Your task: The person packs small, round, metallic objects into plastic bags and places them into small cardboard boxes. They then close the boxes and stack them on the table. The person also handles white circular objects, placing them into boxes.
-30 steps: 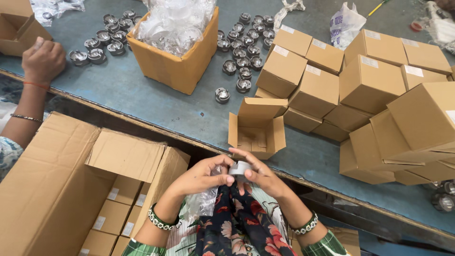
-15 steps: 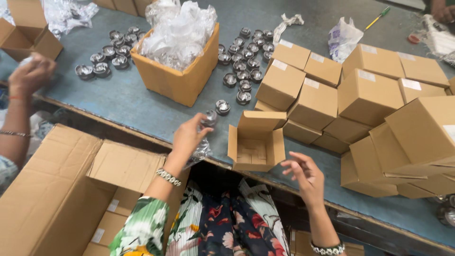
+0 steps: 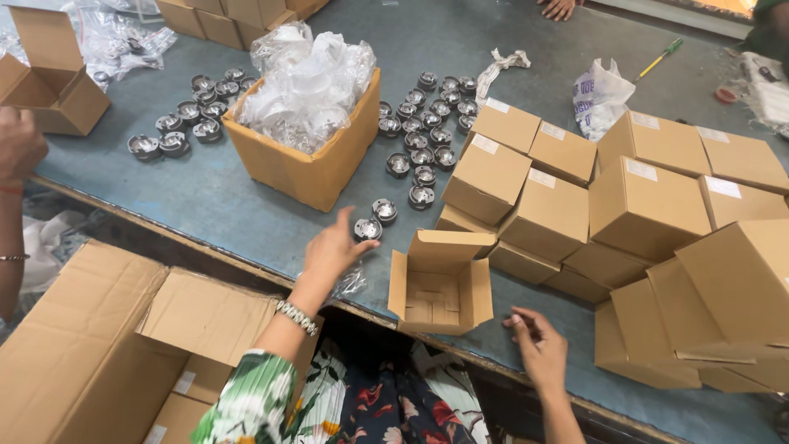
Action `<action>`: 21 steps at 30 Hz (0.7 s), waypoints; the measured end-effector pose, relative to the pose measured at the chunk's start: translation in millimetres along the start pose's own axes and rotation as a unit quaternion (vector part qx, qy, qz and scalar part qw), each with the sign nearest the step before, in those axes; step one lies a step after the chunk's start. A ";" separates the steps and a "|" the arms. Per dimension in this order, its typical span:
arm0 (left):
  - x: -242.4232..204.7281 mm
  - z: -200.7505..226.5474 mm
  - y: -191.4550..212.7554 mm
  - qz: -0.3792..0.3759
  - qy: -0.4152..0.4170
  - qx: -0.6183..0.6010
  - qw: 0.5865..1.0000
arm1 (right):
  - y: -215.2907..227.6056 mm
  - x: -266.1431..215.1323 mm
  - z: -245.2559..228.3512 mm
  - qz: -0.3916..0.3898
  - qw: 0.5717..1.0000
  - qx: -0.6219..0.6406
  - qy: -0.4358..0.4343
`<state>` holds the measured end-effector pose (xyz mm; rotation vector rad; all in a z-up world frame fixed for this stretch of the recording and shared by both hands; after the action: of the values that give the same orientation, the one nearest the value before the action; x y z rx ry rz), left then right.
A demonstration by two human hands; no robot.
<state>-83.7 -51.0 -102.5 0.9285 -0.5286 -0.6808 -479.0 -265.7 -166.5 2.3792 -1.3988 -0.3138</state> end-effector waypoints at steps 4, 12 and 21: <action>47.2 34.6 -34.0 -0.029 -0.063 0.086 0.994 | 0.9 -1.7 -4.8 0.024 0.998 -0.055 -0.021; 146.0 78.8 -93.0 -0.013 -0.110 0.134 0.985 | 0.8 4.2 2.4 0.026 0.998 -0.035 -0.040; 220.6 67.1 -108.1 -0.008 -0.086 0.123 0.989 | 0.7 17.8 43.0 0.042 0.993 -0.094 -0.061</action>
<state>-12.2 -293.3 -134.5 1.1103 -0.7717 -0.7257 -486.7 -290.0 -205.5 2.1742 -1.4501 -0.5510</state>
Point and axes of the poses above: each hand's wrist, its own x-axis towards the middle knuckle, its own y-axis out of the back of the hand, z = x × y, the point moved 10 cm from there along x, towards the middle knuckle, and after that the axes turned 6 degrees about -y, right-handed, at the moved point
